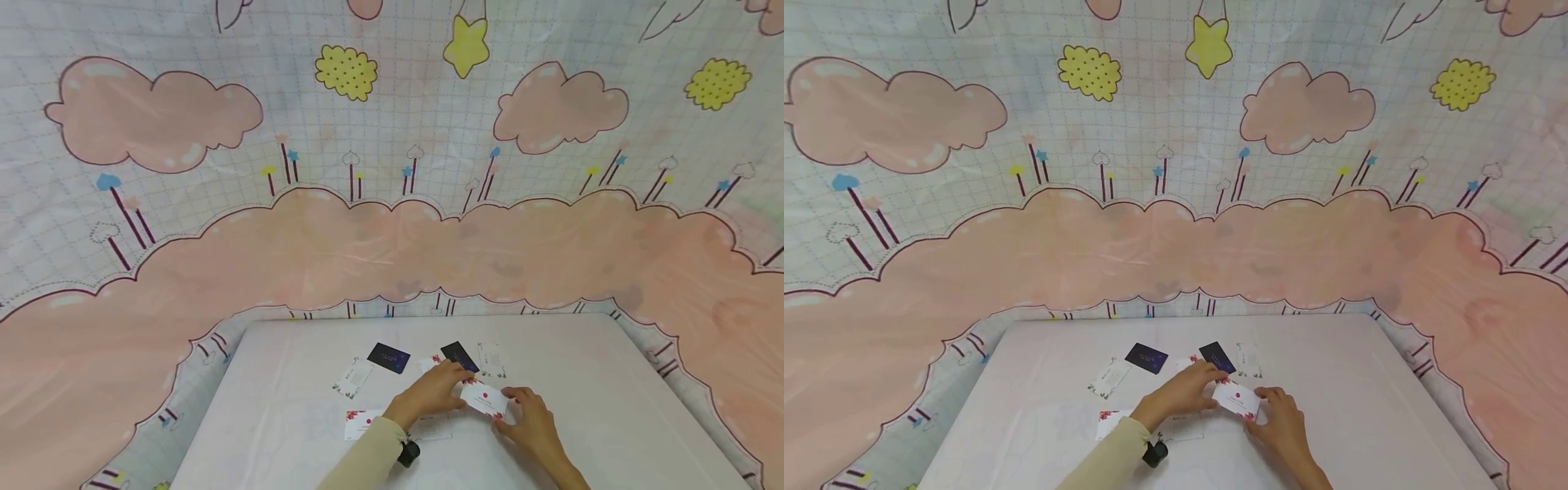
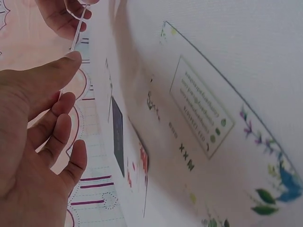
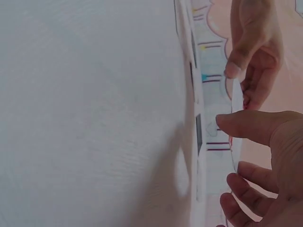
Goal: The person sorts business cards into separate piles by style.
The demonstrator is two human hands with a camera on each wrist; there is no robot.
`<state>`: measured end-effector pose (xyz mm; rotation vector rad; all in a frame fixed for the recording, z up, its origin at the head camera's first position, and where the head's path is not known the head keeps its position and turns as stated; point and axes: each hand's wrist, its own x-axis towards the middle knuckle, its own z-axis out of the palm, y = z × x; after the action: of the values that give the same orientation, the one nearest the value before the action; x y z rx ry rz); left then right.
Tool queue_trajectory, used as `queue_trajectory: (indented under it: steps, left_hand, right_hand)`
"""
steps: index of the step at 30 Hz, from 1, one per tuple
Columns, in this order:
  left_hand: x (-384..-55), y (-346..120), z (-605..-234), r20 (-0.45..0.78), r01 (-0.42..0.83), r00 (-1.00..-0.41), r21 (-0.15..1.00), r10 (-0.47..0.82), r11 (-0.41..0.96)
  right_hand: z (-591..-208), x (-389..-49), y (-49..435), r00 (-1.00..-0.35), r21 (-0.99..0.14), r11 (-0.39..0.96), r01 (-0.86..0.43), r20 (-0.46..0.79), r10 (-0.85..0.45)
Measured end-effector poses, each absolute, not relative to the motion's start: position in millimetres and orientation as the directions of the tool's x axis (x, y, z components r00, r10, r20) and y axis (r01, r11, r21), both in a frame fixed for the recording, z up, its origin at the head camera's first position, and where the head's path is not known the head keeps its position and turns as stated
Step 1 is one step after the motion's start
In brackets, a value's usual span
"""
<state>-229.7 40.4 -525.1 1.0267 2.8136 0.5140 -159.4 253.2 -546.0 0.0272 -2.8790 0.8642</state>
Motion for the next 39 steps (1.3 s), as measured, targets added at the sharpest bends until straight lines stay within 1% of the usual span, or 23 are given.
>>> queue_trajectory:
  steps: [7, 12, 15, 19, 32, 39]
  left_hand:
    - [-224.4, 32.2, -516.3, 0.042, 0.605, -0.774, 0.34, 0.631, 0.72]
    - [-223.4, 25.0, -514.6, 0.112, 0.634, -0.762, 0.331, 0.638, 0.699]
    - [-222.8, 19.1, -512.0, 0.147, 0.64, -0.758, 0.352, 0.636, 0.683]
    - [-221.4, 9.5, -507.0, 0.166, 0.614, -0.777, 0.413, 0.607, 0.672]
    - [-212.3, -20.5, -497.5, 0.176, 0.524, -0.837, 0.535, 0.519, 0.663]
    - [-204.8, -35.5, -494.6, 0.172, 0.49, -0.858, 0.553, 0.484, 0.673]
  right_hand:
    - [-540.4, -161.2, 250.8, -0.987, -0.556, 0.826, -0.092, 0.16, -0.003]
    - [-537.4, -163.7, 246.9, -0.979, -0.57, 0.809, -0.143, 0.202, -0.031]
    - [-535.3, -165.4, 244.9, -0.97, -0.586, 0.789, -0.184, 0.239, -0.049]
    - [-531.2, -169.8, 241.6, -0.957, -0.611, 0.756, -0.236, 0.283, -0.07]
    - [-516.2, -180.8, 224.5, -0.938, -0.63, 0.708, -0.319, 0.319, -0.139]
    - [-512.4, -183.1, 213.9, -0.906, -0.626, 0.67, -0.4, 0.379, -0.187]
